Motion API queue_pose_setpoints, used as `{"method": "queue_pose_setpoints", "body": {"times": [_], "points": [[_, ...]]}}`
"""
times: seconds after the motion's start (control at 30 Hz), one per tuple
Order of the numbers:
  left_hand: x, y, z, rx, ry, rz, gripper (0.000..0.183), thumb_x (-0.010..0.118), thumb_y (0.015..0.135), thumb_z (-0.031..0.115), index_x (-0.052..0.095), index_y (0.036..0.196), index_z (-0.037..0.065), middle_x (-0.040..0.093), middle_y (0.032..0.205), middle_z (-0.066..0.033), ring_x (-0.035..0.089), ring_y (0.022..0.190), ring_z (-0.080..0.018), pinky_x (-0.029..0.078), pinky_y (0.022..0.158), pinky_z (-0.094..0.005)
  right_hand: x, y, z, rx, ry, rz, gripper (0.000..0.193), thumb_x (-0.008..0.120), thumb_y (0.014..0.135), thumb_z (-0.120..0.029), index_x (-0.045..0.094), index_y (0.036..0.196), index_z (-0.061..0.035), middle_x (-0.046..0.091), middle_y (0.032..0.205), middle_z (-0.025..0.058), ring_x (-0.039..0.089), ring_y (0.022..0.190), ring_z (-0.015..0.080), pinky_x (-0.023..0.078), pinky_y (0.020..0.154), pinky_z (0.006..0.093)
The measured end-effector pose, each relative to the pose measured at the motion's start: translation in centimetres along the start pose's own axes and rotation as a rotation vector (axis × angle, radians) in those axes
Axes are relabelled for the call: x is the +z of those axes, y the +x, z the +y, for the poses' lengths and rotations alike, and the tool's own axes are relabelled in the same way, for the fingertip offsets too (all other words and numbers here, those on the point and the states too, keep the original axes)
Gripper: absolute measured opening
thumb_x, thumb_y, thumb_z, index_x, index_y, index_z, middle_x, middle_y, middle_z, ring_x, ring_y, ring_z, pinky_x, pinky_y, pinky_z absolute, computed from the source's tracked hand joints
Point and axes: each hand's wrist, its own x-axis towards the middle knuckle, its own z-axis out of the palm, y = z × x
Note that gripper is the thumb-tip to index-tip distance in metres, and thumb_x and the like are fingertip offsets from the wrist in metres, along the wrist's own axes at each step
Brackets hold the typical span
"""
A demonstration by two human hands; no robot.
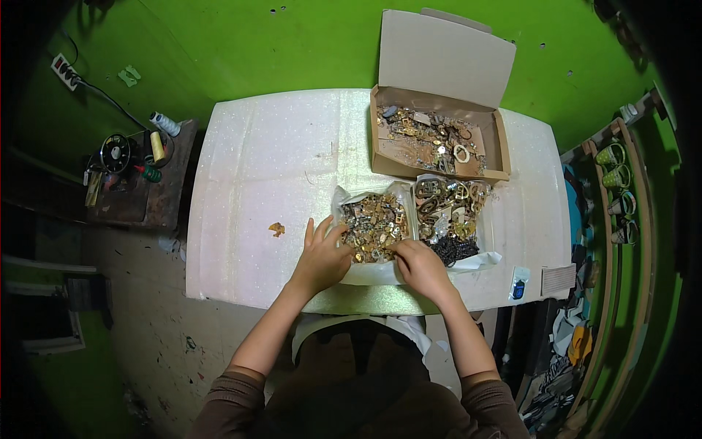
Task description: Sorting through a box of small metal shoe hardware and components on a table.
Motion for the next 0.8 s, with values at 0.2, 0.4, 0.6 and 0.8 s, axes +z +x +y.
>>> {"method": "queue_pose_setpoints", "body": {"times": [0.2,0.4,0.6,0.8], "points": [[0.1,-0.4,0.0,0.071,0.078,-0.049,0.010,0.059,0.069,0.022,0.066,0.071,0.016,0.045,0.116,-0.0119,0.030,0.118,-0.0355,0.013,0.099,-0.0581,0.5,-0.3,0.0,-0.020,-0.003,0.003,0.018,0.051,0.075,-0.006,0.058,0.091,-0.0035,0.057,0.084,0.0121,0.055,0.079,0.0302,0.044,0.072,0.0378],[0.4,-0.8,0.3,0.063,0.145,-0.048,0.023,0.059,0.071,0.034,0.067,0.068,0.012,0.043,0.120,-0.0125,0.026,0.120,-0.0353,0.011,0.099,-0.0575,1.0,-0.5,0.2,-0.015,-0.007,-0.014,0.017,0.052,0.076,-0.010,0.058,0.090,-0.0029,0.057,0.083,0.0121,0.055,0.080,0.0296,0.043,0.074,0.0378],[1.3,-0.4,0.4,0.048,0.232,-0.089,0.035,0.056,0.074,0.041,0.066,0.065,0.008,0.039,0.123,-0.0152,0.024,0.121,-0.0362,0.010,0.099,-0.0576,1.1,-0.5,-0.1,-0.010,-0.022,-0.083,0.019,0.052,0.078,-0.013,0.057,0.094,-0.0026,0.057,0.087,0.0127,0.054,0.083,0.0298,0.042,0.075,0.0372],[0.9,-0.7,1.0,0.048,0.183,-0.023,0.045,0.053,0.074,0.047,0.065,0.060,0.006,0.041,0.123,-0.0164,0.024,0.122,-0.0356,0.009,0.099,-0.0557,0.6,-0.9,-0.2,0.013,0.050,-0.056,0.019,0.052,0.078,-0.012,0.057,0.094,-0.0022,0.057,0.088,0.0140,0.054,0.084,0.0305,0.043,0.075,0.0369]]}}
